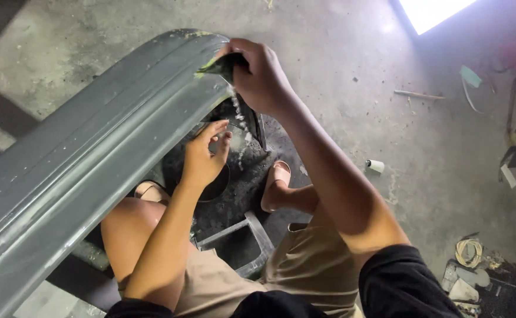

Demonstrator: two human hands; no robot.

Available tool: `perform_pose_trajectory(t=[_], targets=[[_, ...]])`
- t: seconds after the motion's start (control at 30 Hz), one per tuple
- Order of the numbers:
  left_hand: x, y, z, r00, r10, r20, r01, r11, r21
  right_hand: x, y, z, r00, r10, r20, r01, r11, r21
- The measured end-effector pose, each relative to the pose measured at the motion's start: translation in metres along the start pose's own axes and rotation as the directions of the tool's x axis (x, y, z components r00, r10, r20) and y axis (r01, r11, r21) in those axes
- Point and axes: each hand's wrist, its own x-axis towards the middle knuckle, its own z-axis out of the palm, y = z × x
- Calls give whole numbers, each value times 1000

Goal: Wet sanding the inner edge of a car bumper using sandpaper to prepare the surface.

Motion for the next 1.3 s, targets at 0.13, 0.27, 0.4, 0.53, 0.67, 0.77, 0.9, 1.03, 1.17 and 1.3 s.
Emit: perform_pose_trajectory(t=[0.13,0.27,0.4,0.53,0.67,0.77,0.9,1.03,1.17,1.3], targets=[[-6,6,-3,949,314,-38,-296,924,244,6,-21,-5,990,-122,73,126,991,-53],[-9,30,-6,895,441,59,-409,762,502,3,-8,-16,977,-212,26,211,977,18],[4,39,5,817,556,152,-444,439,781,-29,33,-27,986,-150,-70,155,985,75],[32,16,2,901,207,380,-327,-250,911,-74,102,-9,966,84,-245,-12,959,282],[62,27,-1,811,183,555,-494,-294,818,-114,153,13,879,370,-300,-193,853,485],[88,17,25,756,125,642,-585,-310,749,-136,199,45,833,431,-347,-195,816,544],[105,-25,75,777,77,624,-580,-298,759,-147,220,61,768,535,-352,-182,710,681],[108,-8,68,779,-76,622,-592,-417,690,-125,196,47,735,572,-364,-174,679,713],[81,36,30,813,-117,570,-546,-494,677,-121,181,38,719,606,-340,-254,684,683],[59,49,3,851,-104,514,-499,-460,734,-116,168,32,734,594,-330,-266,698,665]])
